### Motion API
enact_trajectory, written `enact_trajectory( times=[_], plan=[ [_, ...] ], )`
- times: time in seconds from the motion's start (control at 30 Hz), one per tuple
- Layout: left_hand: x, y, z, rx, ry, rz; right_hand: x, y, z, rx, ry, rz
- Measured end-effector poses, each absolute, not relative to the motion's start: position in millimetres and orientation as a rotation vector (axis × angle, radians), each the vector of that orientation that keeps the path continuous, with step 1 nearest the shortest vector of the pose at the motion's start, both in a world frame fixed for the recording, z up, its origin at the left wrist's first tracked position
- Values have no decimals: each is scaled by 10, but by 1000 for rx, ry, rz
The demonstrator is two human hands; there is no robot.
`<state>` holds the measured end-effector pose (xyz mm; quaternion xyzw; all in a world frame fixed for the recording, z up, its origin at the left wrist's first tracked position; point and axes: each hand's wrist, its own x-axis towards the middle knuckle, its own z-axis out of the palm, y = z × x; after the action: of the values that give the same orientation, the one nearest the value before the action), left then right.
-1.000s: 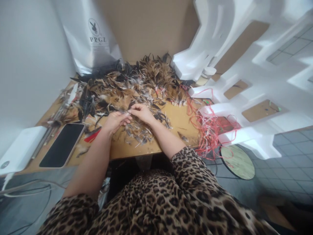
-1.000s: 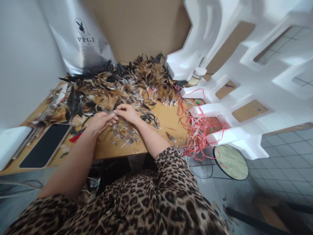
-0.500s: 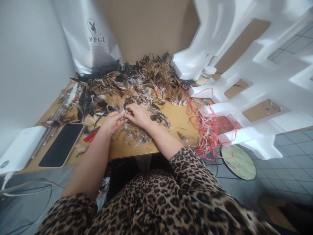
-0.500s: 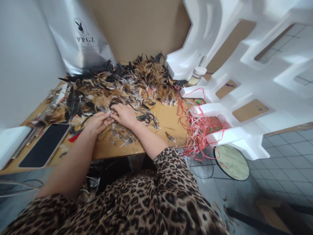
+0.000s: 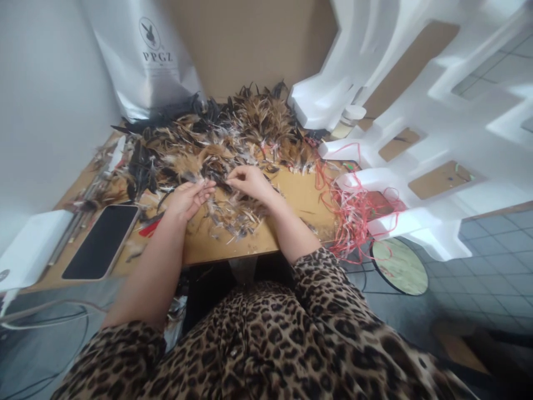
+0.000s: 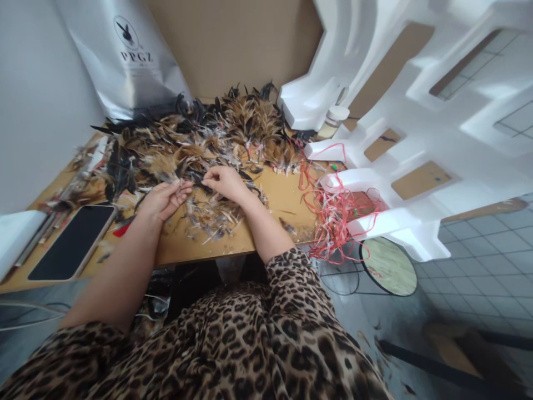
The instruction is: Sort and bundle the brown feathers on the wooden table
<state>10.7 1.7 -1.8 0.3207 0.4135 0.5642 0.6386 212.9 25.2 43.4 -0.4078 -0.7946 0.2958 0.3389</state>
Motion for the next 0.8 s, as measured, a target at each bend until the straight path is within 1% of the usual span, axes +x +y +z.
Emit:
enact_trajectory(
  times=[0.13, 0.3, 0.4, 0.57, 0.8],
  plan=[
    [89, 25, 0, 696, 924, 1324, 2408, 209, 488, -1073, -2132, 980],
    [61, 23, 38, 652, 870, 1356, 2473, 109, 448, -1126, -2295, 1022],
    [25, 25, 49, 621, 827, 1398, 2367, 111, 449, -1160, -2391, 920],
    [-53, 51, 37, 512, 758, 1476, 2151, 268, 499, -1265, -2459, 583],
    [-70, 58, 30, 460, 741, 1481, 1789, 407, 460, -1683, -2384, 304]
  ],
)
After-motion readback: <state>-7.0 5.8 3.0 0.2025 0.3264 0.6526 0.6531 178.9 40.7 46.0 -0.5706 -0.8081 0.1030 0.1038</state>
